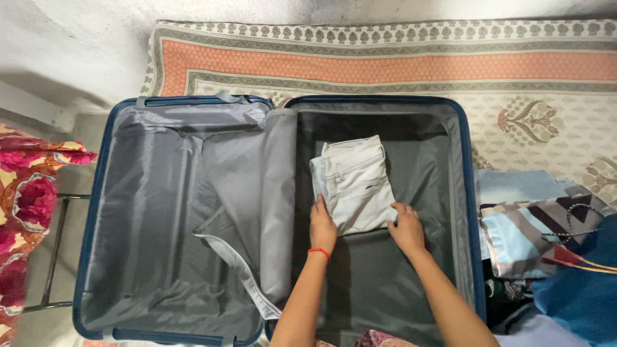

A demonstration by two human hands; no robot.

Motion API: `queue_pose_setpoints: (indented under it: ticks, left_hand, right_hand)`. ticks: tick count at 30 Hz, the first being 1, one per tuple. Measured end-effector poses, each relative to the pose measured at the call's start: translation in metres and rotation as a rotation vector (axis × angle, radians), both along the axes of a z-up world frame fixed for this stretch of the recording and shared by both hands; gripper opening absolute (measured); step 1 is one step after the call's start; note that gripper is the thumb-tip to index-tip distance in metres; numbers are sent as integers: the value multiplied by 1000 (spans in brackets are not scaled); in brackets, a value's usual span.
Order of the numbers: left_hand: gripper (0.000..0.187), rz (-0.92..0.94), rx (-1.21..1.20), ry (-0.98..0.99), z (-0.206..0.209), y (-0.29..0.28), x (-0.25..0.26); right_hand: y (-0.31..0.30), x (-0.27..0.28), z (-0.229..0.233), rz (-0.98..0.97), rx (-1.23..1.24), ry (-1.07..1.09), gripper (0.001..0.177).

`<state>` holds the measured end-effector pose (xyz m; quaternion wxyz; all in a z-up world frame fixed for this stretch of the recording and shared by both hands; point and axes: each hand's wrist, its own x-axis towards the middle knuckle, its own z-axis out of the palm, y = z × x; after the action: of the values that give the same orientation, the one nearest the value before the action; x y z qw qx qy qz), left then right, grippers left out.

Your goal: The person removes various pieces of clothing from a suitcase by hand, including a dark polo shirt, folded blue and white garments, and patterned items, placing them onto a bed.

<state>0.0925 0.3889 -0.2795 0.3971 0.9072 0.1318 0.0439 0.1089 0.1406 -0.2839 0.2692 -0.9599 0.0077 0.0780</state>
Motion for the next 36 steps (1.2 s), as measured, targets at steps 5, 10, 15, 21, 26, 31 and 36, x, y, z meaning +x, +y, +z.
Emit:
queue_pose_setpoints:
  ticks: [5,10,15,21,26,31,36]
  left_hand:
    - [72,121,102,120,14,-3,-18]
    - [82,143,113,225,6,-6,-3]
    - [91,138,40,117,1,-11,18]
    - [97,290,-16,351,15,-9,35]
    - [91,331,-136,451,-9,7,48]
    - [75,297,-163,481,-25,8,43]
    - [67,395,-253,335,-27,3,31]
  right_hand:
    - [-2,-13,-10,-28,-51,59,53]
    - [-6,10,-51,12,131,-205,68]
    - [2,39,-79,-58,129,-61,78]
    - [-3,60,-82,-309,346,161,77]
    - [0,60,-76,-278,514,309,61]
    - [1,50,-73,-327,666,363,48]
    - [0,43,-65,-326,806,393,46]
